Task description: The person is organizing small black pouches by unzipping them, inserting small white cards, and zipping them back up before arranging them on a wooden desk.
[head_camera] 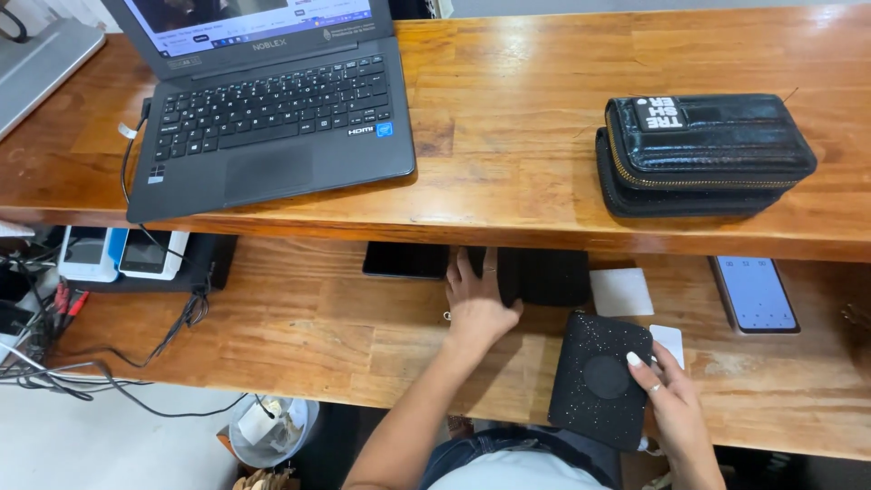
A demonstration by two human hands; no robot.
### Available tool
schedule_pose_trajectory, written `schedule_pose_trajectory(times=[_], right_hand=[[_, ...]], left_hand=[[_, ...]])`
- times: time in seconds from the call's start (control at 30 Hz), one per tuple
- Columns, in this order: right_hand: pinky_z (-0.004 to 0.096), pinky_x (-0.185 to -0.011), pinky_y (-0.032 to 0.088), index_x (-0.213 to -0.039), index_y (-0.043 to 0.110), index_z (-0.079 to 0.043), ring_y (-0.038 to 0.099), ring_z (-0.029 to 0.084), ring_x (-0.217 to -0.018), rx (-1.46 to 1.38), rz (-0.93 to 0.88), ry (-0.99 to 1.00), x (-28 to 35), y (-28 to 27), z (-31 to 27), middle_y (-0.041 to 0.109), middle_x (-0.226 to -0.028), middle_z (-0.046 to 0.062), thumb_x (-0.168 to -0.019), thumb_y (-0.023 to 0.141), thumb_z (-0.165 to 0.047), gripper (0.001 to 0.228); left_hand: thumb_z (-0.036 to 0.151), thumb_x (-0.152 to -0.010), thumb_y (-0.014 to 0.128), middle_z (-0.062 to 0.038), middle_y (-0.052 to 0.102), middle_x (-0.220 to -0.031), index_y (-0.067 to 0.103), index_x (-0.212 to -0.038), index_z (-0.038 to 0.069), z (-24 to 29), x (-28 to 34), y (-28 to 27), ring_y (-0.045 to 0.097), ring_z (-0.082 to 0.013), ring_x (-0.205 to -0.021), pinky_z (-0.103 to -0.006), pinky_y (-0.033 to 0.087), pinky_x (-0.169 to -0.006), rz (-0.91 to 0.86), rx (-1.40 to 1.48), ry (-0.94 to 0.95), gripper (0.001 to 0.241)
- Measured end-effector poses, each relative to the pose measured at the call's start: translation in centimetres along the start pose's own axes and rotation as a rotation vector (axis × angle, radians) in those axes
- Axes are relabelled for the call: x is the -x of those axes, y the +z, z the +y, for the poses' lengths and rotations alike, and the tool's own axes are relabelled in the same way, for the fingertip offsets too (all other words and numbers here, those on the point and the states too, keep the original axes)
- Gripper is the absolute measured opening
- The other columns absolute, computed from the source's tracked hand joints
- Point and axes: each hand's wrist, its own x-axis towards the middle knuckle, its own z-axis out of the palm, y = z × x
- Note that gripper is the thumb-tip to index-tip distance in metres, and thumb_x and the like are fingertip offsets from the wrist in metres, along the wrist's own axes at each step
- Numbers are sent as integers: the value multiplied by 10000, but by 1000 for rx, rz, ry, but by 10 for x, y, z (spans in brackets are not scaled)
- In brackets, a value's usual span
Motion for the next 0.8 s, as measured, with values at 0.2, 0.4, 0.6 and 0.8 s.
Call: schedule_pose_trajectory(times=[0.2, 0.4, 0.6, 0.8], right_hand=[[393, -1059, 478, -1562, 447, -60, 597, 281, -1271, 153, -98, 92, -4, 18, 2, 617, -1445, 185, -924, 578, -108, 653], [358, -971, 474, -1541, 431, -139, 538, 194, -1150, 679, -182, -81, -47, 29, 47, 554, -1280, 52, -904, 616, -398, 712], [436, -1017, 504, -1402, 595, -62, 625, 259, -1170, 969, 120, -621, -34, 2, 30, 670, -1294, 120, -971, 593, -344, 515], [593, -1055, 423, -1419, 541, 52, 521, 504, -1232, 1230, 335, -677, -72, -70, 45, 579, -1322, 322, -858, 754, -343, 718]], left_hand=[[378, -791, 731, -269, 145, -1621, 316, -1574, 115, -2, 1, -25, 193, -527, -1438, -612, 256, -1179, -74, 307, -105, 925], [229, -738, 607, -189, 560, -1434, 307, -1602, 89, -27, 7, -26, 510, -309, -1295, -367, 408, -1081, 11, 1085, -88, 925], [155, -724, 618, -102, 530, -1250, 359, -1422, 159, -26, 43, -58, 549, -246, -1076, -379, 495, -842, -240, 1504, -374, 744], [188, -673, 598, -109, 498, -1410, 116, -1657, 232, -5, 59, -60, 518, -231, -1155, -339, 467, -999, -320, 1365, -98, 1097]])
